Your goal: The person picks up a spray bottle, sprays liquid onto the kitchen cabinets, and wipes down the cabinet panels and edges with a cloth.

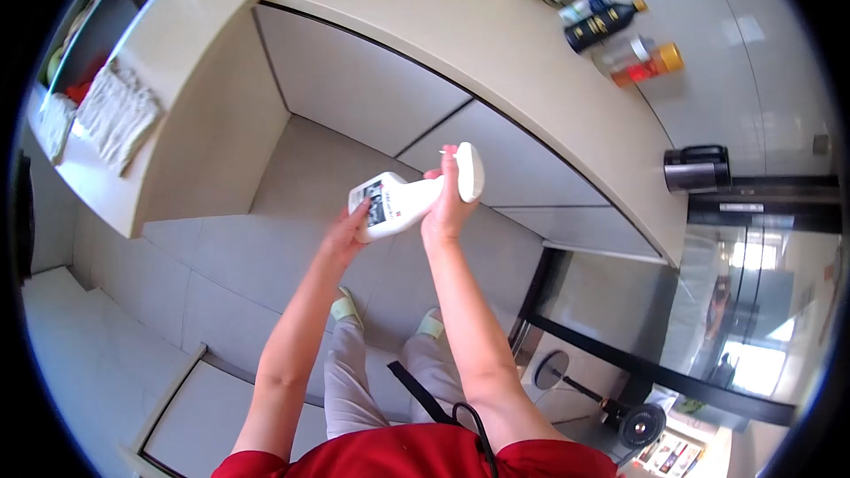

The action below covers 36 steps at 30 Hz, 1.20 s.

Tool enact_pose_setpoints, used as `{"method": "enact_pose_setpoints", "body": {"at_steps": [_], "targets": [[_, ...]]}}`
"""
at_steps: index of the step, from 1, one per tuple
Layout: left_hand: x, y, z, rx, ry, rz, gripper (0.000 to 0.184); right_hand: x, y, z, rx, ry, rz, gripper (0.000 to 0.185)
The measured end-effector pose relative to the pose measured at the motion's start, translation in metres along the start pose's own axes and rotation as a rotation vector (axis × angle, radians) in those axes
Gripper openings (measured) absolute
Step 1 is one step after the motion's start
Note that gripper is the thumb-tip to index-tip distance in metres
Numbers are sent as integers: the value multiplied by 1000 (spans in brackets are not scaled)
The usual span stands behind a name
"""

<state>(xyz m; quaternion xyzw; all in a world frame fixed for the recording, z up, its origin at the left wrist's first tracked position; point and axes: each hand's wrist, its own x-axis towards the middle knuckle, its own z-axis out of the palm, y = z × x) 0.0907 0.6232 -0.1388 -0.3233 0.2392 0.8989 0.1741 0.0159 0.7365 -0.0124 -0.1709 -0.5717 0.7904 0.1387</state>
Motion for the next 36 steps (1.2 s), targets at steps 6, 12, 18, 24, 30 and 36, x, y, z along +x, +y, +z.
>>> {"method": "enact_pose_setpoints", "body": {"at_steps": [6,12,18,24,30,36], "targets": [[25,-126,83,138,-129,-111,50,43,-63,-144,-24,225,-97,34],[45,-229,157,200,-122,-186,49,96,-102,-257,-9,332,-103,30],[55,-278,189,133,-105,-174,43,131,-109,-304,30,267,-85,30],[61,-318,191,170,-59,-213,46,146,-121,-325,-111,174,-43,23],[50,-363,230,246,-24,-286,39,142,-144,-397,4,385,-60,29],[49,-428,301,303,-240,-355,46,154,-203,-496,64,593,-171,25]]}}
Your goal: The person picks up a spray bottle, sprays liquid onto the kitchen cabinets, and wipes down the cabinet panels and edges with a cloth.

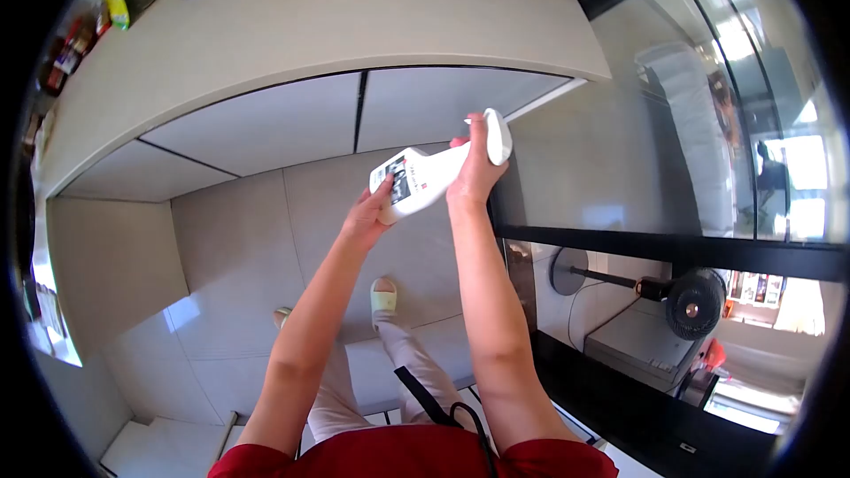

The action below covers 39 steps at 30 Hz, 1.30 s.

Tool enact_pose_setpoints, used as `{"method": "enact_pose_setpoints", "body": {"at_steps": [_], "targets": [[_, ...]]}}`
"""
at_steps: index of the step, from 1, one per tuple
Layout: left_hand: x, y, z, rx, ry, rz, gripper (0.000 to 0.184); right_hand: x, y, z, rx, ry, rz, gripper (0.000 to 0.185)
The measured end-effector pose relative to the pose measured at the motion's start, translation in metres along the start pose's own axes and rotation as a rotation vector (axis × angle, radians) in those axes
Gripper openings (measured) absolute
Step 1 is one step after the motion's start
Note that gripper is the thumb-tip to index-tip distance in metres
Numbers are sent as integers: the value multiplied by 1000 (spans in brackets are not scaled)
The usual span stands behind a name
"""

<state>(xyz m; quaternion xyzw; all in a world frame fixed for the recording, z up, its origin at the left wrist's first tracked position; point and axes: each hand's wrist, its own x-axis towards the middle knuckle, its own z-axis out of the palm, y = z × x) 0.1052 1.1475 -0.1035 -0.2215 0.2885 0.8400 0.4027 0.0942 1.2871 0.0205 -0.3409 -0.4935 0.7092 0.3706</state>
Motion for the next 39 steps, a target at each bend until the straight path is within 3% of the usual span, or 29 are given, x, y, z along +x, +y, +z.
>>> {"method": "enact_pose_setpoints", "body": {"at_steps": [6,11,18,19,20,23,24,25,27,31,33,35,37,39], "targets": [[45,-42,86,210,33,-108,54,81,-45,-53,25,195,-87,24],[65,-68,133,320,32,-183,58,132,-67,-85,-20,229,-121,25],[55,-84,137,506,68,-238,46,106,-89,-97,-8,187,6,38],[31,-79,142,483,39,-126,47,85,-99,-85,-17,156,-9,41],[32,-84,120,392,-163,-37,53,72,-100,-83,-22,79,-18,43],[-42,-56,93,468,-137,81,89,9,-126,-45,-68,-37,55,38],[-62,-42,87,587,-255,314,95,-9,-134,-31,-106,-102,60,33],[-98,-22,98,713,-205,386,97,-28,-143,-11,-114,-157,51,31],[-151,21,120,1558,72,897,96,-61,-162,30,-125,-312,59,32],[-204,92,133,1442,292,1141,94,-134,-180,127,-79,-529,40,34],[-215,139,124,1375,559,1222,93,-171,-176,177,-43,-634,82,35],[-221,193,107,1344,669,1361,91,-204,-168,231,-66,-736,-130,34],[-231,250,86,1185,664,1467,89,-232,-153,282,-91,-817,-166,38],[-241,317,65,1092,663,1447,86,-251,-135,341,-103,-912,-402,42]]}}
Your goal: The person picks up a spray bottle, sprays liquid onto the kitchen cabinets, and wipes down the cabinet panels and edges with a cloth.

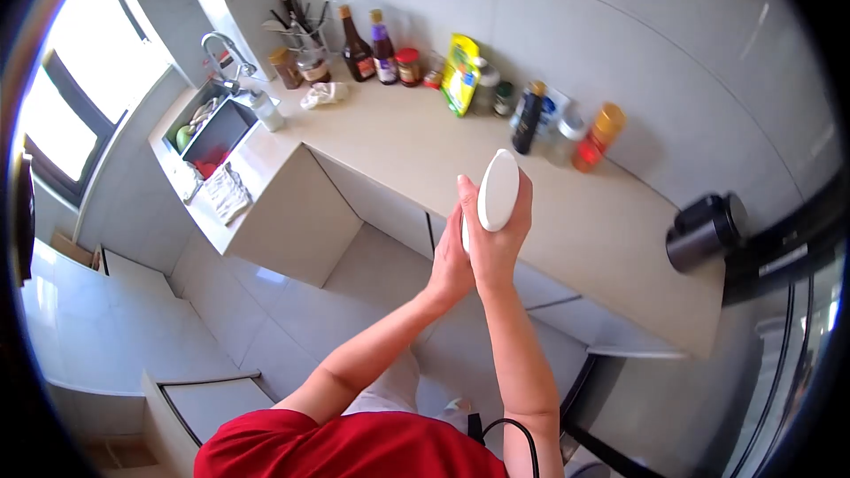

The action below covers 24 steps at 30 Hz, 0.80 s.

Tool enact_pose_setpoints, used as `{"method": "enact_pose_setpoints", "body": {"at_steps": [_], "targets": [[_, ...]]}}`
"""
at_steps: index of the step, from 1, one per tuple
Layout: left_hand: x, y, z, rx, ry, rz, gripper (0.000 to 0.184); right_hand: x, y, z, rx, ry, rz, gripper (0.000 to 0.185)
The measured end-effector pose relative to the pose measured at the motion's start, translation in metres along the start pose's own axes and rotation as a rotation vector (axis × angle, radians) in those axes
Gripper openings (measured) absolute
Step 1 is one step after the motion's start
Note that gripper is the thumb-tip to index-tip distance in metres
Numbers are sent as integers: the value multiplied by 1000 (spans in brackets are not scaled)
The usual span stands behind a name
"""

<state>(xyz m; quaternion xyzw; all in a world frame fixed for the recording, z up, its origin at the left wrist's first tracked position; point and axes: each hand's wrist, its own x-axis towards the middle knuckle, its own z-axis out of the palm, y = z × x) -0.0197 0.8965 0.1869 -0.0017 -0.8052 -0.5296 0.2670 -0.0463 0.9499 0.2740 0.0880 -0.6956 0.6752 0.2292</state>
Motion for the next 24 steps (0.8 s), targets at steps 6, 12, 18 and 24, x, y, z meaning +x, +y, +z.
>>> {"method": "enact_pose_setpoints", "body": {"at_steps": [6,12,18,24], "targets": [[140,-120,-73,6,-73,54,74,72,55,152,14,-241,85,66],[213,-186,-126,-216,-253,-211,59,126,98,210,468,-662,244,86],[261,-223,-157,-299,-464,-272,61,164,187,202,-49,-987,262,85],[284,-245,-154,-237,-507,-291,58,169,252,226,-80,-922,267,69]]}}
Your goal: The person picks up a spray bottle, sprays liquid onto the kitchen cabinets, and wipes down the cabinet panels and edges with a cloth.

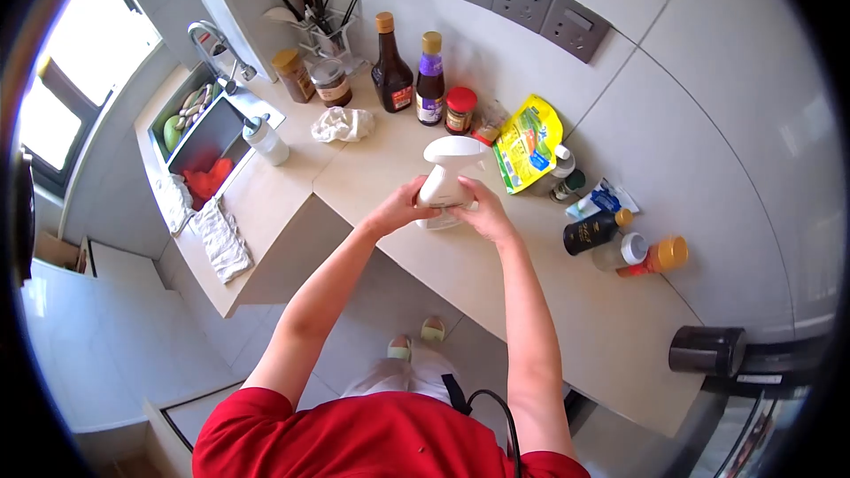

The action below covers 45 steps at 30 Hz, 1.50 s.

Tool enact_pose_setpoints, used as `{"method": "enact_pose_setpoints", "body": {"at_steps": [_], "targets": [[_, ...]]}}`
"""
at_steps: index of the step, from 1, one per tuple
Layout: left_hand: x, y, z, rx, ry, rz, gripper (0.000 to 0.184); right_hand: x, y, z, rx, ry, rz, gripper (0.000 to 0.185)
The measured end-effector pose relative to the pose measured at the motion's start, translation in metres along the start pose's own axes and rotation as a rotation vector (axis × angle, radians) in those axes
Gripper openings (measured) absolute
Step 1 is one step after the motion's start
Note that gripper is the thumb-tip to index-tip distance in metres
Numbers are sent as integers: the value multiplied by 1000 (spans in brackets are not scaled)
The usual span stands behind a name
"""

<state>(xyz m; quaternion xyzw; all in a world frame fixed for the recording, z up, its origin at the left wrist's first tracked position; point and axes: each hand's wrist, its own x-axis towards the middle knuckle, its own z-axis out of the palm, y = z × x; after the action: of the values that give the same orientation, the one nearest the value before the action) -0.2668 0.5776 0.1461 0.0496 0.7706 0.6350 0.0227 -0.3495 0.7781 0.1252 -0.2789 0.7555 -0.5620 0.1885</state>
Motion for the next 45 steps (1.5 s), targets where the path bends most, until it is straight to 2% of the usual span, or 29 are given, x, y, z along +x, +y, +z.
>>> {"method": "enact_pose_setpoints", "body": {"at_steps": [2,4,6,8,11,14,16,17,18,19,20,21,22,23,24,26,27,29,30,32,33,34,36,38,40,41,42,43,45], "targets": [[7,-8,-3,12,28,-29,57,6,-13,-4,-213,17,-73,62],[18,-29,-7,-90,-22,103,56,12,-11,-2,-324,63,-16,55],[19,-22,-11,-170,-51,13,59,22,7,-2,-194,14,-97,54],[20,-23,-13,-55,-59,56,62,21,14,-3,-237,41,-98,52],[9,-18,-5,-54,43,91,65,15,22,1,-275,60,-69,53],[-11,-35,-7,23,157,147,73,8,23,4,-179,94,-47,56],[-52,-43,-28,113,489,28,71,-11,-12,6,-413,172,-150,61],[-81,-39,-49,335,653,-11,61,-23,-36,7,-528,205,-135,46],[-113,-38,-72,638,848,-129,48,-31,-44,14,-529,203,-130,46],[-149,-48,-98,742,1003,-130,43,-38,-51,22,-397,216,22,35],[-184,-46,-118,818,1163,-266,42,-47,-57,35,-264,233,175,25],[-220,-61,-141,979,1207,-389,46,-49,-65,69,-242,329,-32,16],[-250,-89,-160,1097,1236,-536,55,-48,-62,103,-239,256,-37,16],[-275,-113,-173,1232,1208,-625,64,-47,-64,137,-238,184,-43,16],[-296,-117,-176,1195,1145,-685,65,-45,-82,178,-17,57,-8,14],[-312,-103,-181,1167,1059,-625,48,-35,-64,261,163,-210,2,19],[-317,-109,-188,1168,1037,-601,48,-30,-53,305,195,-250,20,22],[-329,-123,-197,1116,1047,-462,31,-24,-48,383,198,-304,62,28],[-337,-126,-203,1112,1015,-441,31,-19,-52,416,160,-321,77,31],[-348,-124,-215,887,1063,-385,22,-10,-55,480,446,-315,292,29],[-356,-122,-217,834,1054,-339,22,-5,-68,494,448,-347,316,30],[-369,-119,-216,827,1013,-334,22,-4,-83,505,455,-375,349,30],[-390,-119,-211,629,839,-260,19,-15,-95,524,556,-212,336,27],[-409,-130,-192,194,775,-200,19,-34,-92,518,621,-241,499,40],[-421,-109,-166,-28,606,-313,22,-61,-79,508,537,-138,620,56],[-419,-86,-150,-47,532,-306,22,-74,-60,498,501,-153,640,68],[-417,-60,-138,-210,458,-450,24,-92,-70,478,559,5,627,54],[-415,-41,-127,-362,390,-599,26,-110,-67,460,632,69,658,42],[-411,-20,-104,-353,276,-568,29,-147,-58,424,851,196,705,24]]}}
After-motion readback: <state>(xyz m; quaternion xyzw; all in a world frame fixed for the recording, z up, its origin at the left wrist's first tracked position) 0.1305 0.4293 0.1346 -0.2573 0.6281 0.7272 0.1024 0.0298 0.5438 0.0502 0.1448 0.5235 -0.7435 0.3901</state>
